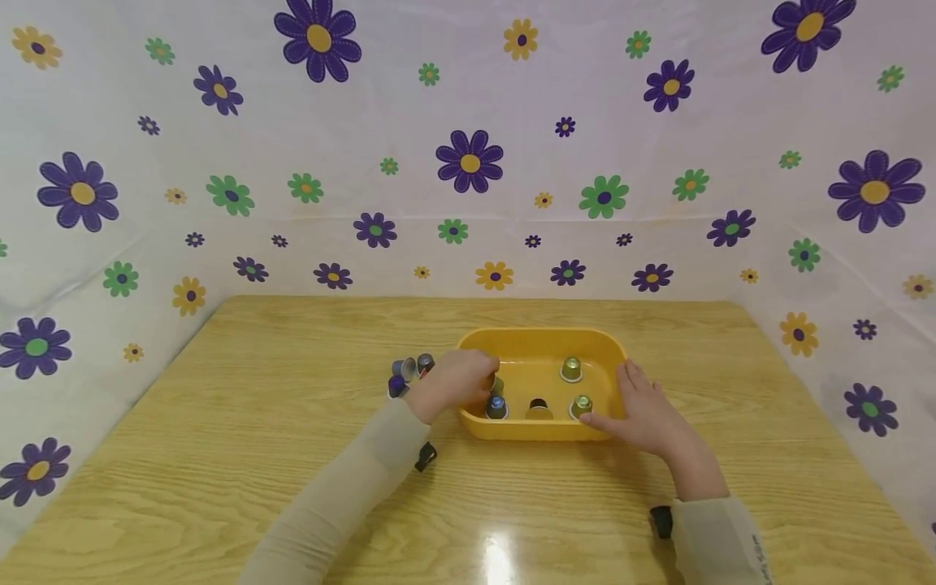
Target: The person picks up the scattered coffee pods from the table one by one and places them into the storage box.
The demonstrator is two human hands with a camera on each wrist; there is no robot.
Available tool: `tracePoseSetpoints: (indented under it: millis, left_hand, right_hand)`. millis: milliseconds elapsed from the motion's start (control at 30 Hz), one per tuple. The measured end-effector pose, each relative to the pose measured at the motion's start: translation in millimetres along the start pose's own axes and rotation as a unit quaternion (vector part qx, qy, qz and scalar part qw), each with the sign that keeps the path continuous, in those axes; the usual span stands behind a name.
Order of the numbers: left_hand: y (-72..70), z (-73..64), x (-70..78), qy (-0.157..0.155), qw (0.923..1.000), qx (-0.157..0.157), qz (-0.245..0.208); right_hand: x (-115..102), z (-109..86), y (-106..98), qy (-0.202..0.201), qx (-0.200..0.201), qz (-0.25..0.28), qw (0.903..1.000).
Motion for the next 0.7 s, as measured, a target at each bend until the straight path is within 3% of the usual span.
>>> tracePoseSetpoints:
  millis: [467, 700]
  left_hand:
    - [0.2, -0.5, 4.5, -0.01, 0.9981, -0.043, 0.044]
    - [3.4, 1.5, 3.6, -0.017, 0.9972, -0.049, 0.054]
  right_hand:
    - [0.0, -0.3, 0.4, 0.007, -0.003, 0.007, 0.9999]
    - [-0.8, -0.4, 0.4, 0.008, -0.005, 0.009, 0.9999]
Point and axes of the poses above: each hand's wrist, its own z-axis towards the middle knuckle, its own y-axis out of the palm, x = y × z, the point moved 3 cm from there along z, towards the middle knuckle, and after that the axes turned 5 degrees about -z, right-handed, at the moved point
